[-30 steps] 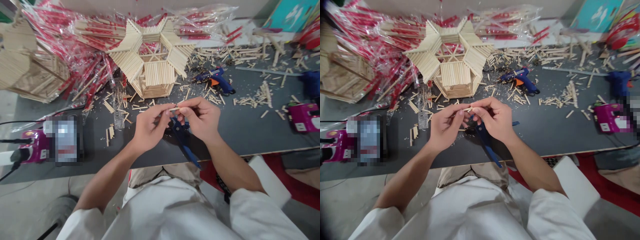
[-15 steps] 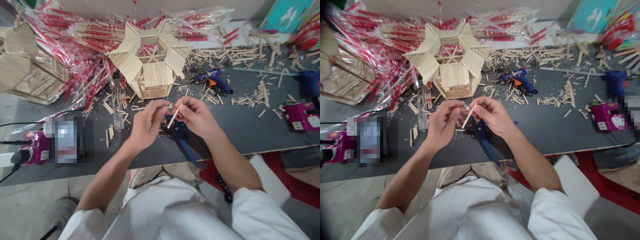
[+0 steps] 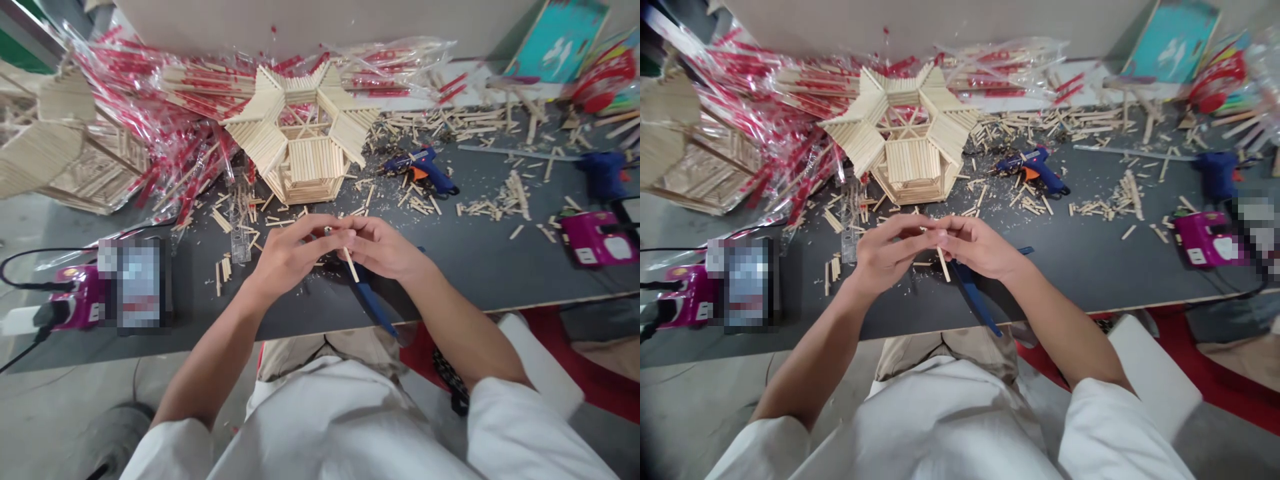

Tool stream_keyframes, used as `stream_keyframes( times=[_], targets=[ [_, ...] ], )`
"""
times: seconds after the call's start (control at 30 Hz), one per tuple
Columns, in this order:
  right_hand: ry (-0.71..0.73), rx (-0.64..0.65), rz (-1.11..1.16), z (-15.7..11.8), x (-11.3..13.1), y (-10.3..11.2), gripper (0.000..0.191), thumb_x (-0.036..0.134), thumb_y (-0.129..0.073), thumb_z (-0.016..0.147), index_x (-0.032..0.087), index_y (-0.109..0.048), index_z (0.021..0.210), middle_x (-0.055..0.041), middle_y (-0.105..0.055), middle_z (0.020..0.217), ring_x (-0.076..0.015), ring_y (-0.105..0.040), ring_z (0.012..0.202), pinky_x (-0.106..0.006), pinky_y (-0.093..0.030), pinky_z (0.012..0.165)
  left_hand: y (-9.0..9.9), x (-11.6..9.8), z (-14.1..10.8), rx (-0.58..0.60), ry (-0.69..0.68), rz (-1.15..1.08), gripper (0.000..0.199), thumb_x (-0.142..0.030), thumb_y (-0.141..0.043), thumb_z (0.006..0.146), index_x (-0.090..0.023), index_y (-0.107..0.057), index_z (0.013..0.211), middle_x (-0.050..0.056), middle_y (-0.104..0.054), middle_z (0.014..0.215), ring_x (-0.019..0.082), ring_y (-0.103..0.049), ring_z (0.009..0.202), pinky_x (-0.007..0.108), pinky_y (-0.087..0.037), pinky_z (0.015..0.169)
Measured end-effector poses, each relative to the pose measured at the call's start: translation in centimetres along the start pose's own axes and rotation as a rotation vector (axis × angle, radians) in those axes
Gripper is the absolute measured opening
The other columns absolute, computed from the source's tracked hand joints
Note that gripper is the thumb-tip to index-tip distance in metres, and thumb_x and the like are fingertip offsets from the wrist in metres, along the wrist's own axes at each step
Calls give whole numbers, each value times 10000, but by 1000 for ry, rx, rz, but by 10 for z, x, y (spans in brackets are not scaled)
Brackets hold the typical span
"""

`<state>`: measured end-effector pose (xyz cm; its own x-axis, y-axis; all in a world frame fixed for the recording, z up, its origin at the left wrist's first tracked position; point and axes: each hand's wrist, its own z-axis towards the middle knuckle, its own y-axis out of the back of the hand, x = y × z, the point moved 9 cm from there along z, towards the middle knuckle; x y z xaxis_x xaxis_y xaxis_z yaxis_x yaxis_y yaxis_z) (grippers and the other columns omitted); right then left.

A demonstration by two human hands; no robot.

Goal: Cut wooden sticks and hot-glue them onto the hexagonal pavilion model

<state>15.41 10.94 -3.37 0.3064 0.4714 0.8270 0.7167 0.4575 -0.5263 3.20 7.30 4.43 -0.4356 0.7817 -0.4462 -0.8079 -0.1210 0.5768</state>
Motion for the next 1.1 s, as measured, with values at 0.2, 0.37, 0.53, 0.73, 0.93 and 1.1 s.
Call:
stream_keyframes(
  times=[0.2,0.37,0.53,0.73,0.93,1.1],
  targets=[
    [34,88,130,-1,5,-9,355,339,-919,855,200,-683,1081,53,-641,789,-63,-597,665,-186,-498,636,11,-13,2,-176,-47,46,296,-90,-713,981,-247,-751,1230,48,-805,1210,145,-791,1041,242,-637,914],
    [197,39,-70,-7,32,1,411,594,-757,954,202,-679,1047,9,-668,794,-105,-624,676,-227,-505,599,18,-8,6,-191,39,126,157,-93,-693,994,-192,-738,1107,55,-831,1104,161,-803,1024,247,-626,919],
    [580,-236,-541,-30,65,5,235,457,-822,928,256,-715,983,-25,-716,908,-153,-651,768,-306,-539,688,20,-5,4,-220,81,225,142,-103,-646,1022,-194,-732,1089,37,-838,1051,151,-808,971,228,-614,885],
    [609,-349,-596,-37,66,2,204,440,-802,945,274,-688,914,-35,-727,919,-179,-672,745,-370,-573,703,18,-6,-1,-244,81,280,199,-182,-680,1031,-199,-724,1225,34,-830,1017,128,-785,848,211,-604,821],
    [584,-338,-603,-36,66,3,227,463,-793,950,271,-678,910,-33,-720,915,-163,-651,698,-351,-560,638,15,-8,3,-179,59,218,242,-159,-656,1042,-193,-731,1269,49,-823,1076,125,-787,920,191,-599,851],
    [654,-346,-617,-39,71,3,193,428,-800,949,273,-689,920,-37,-714,916,-185,-674,798,-374,-577,745,15,-9,4,-182,50,271,154,-193,-630,1062,-185,-753,1154,42,-812,974,111,-761,818,188,-579,750]
  ],
)
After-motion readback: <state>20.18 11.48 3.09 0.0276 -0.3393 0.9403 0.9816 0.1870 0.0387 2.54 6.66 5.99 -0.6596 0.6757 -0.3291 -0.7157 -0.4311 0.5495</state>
